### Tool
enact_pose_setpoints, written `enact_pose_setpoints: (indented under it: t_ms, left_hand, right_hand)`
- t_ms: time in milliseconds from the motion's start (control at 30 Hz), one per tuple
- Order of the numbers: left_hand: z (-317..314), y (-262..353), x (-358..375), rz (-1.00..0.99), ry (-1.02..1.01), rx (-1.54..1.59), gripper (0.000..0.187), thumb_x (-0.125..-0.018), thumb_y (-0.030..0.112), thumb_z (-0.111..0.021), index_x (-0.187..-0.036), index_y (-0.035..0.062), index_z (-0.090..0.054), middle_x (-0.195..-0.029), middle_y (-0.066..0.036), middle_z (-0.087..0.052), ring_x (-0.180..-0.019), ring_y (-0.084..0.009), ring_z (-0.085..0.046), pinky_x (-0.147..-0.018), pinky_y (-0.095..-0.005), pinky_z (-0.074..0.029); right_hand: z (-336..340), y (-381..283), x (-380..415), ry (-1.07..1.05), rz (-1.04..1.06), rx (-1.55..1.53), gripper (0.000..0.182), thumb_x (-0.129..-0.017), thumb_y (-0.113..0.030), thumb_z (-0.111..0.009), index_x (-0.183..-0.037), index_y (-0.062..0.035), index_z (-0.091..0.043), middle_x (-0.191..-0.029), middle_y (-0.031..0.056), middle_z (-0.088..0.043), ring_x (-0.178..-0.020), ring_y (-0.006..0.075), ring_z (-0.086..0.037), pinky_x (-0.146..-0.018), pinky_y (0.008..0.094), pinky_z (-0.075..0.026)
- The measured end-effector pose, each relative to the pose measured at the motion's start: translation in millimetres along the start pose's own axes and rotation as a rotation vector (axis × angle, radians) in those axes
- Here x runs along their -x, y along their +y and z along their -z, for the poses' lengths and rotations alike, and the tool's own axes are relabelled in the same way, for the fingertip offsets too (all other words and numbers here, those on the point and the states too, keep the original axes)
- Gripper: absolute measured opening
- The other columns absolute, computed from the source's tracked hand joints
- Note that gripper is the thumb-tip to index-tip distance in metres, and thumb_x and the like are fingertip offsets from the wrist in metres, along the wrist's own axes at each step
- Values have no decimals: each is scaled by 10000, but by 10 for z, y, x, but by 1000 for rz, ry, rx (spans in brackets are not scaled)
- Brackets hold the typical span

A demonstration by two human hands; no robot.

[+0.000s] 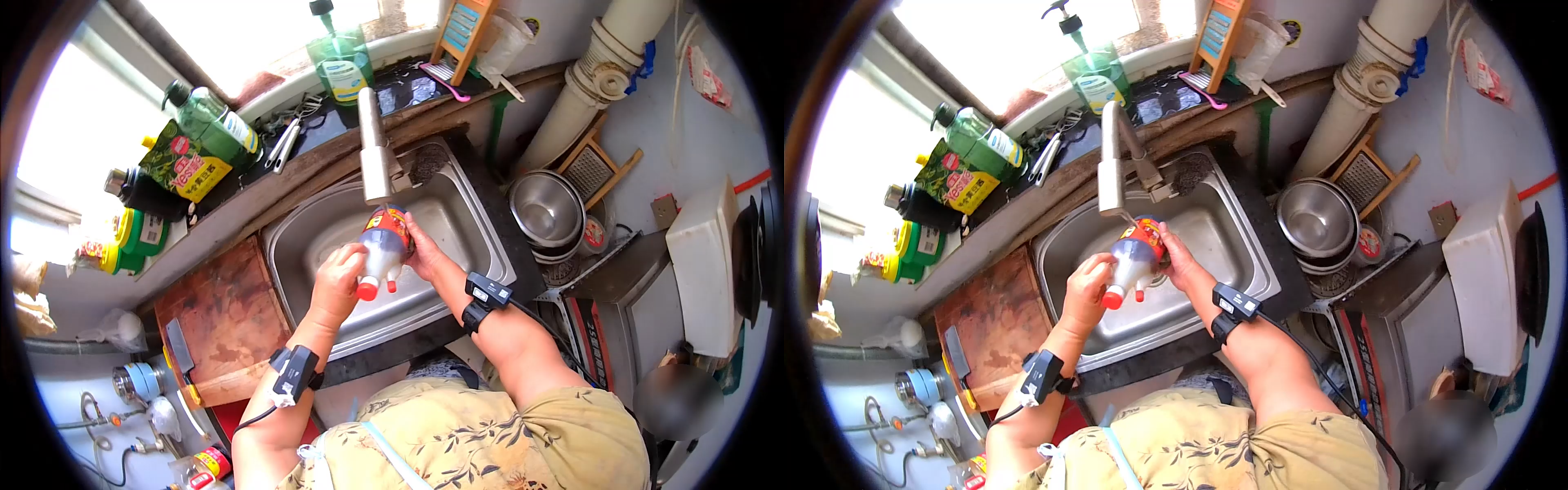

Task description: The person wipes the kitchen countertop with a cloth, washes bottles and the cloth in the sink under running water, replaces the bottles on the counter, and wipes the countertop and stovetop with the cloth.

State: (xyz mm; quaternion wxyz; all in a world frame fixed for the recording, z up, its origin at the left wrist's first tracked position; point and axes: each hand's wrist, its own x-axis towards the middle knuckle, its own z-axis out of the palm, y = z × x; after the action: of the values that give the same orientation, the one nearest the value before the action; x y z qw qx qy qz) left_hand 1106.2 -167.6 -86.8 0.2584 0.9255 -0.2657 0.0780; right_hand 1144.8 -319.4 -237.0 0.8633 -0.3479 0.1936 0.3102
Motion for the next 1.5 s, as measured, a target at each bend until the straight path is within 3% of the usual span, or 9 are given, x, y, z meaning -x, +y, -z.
enact_pose_setpoints:
  t_ms: [233, 367, 567, 633, 833, 1100, 1233, 1333, 1500]
  left_hand:
    - [12, 153, 68, -21, -147, -115, 173, -602, -75, -490, -724, 45, -466, -785, -105, -507, -691, -312, -533, -598, -393, -443]
    - [29, -49, 285, 344, 48, 15, 132, -646, 14, -523, -770, 43, -488, -749, -143, -510, -682, -342, -530, -592, -398, -437]
    - [149, -508, 864, 996, 277, 625, 116, -779, 136, -537, -678, 82, -518, -605, 37, -479, -521, -34, -396, -477, -188, -325]
    - [241, -629, 1110, 1076, 364, 728, 85, -748, 121, -564, -684, 100, -513, -575, 28, -485, -373, -36, -341, -343, -183, -246]
    - [743, -503, 1477, 1333, 724, 1189, 89, -668, 45, -529, -671, 121, -481, -569, 28, -450, -374, -46, -297, -331, -205, -208]
    - [887, -472, 1788, 1342, 865, 1293, 95, -726, 156, -585, -701, 98, -515, -626, 9, -502, -385, -77, -296, -365, -218, -242]
    - [838, -391, 1840, 1380, 927, 1309, 135, -748, 184, -597, -690, 93, -517, -619, 9, -496, -386, -73, -300, -367, -216, -243]
    - [865, -319, 1890, 1389, 971, 1323, 143, -752, 175, -595, -677, 90, -508, -611, 4, -473, -387, -69, -302, -365, -219, -238]
    - [949, -184, 2035, 1369, 1051, 1340, 142, -757, 166, -588, -676, 85, -503, -608, 0, -459, -386, -68, -300, -367, -221, -234]
  right_hand:
    - [34, 99, -21, -40, -101, -25, 569, -771, -602, -477, -1119, -154, -523, -1093, 22, -541, -1014, 187, -485, -851, 392, -388]
    - [88, 214, -69, 183, -9, 305, 436, -802, -457, -548, -1080, -120, -548, -996, 78, -567, -949, 184, -506, -788, 329, -408]
    - [173, -92, -405, 282, 411, 643, 295, -742, -254, -646, -984, -97, -584, -863, 27, -573, -690, 113, -489, -555, 259, -402]
    - [41, -381, -331, 312, 320, 691, 265, -735, -254, -651, -945, -98, -604, -809, 11, -573, -652, 104, -478, -494, 250, -370]
    - [160, -694, -516, 194, 369, 886, 247, -731, -242, -637, -880, -46, -617, -693, -1, -554, -555, 96, -470, -471, 275, -374]
    - [84, -281, -251, 35, 71, 294, 247, -741, -233, -657, -935, -121, -552, -837, 3, -557, -750, 138, -540, -642, 275, -434]
    - [110, 433, 2, 171, -71, 66, 227, -763, -62, -573, -969, -108, -490, -854, 73, -499, -747, 243, -533, -575, 391, -495]
    - [129, 663, 35, 290, -130, -28, 298, -751, 15, -506, -1019, -105, -457, -865, 89, -503, -752, 255, -537, -521, 342, -487]
    - [-9, 646, 133, 61, -237, -177, 242, -776, -21, -474, -1002, -109, -472, -858, 105, -520, -600, 198, -488, -387, 232, -375]
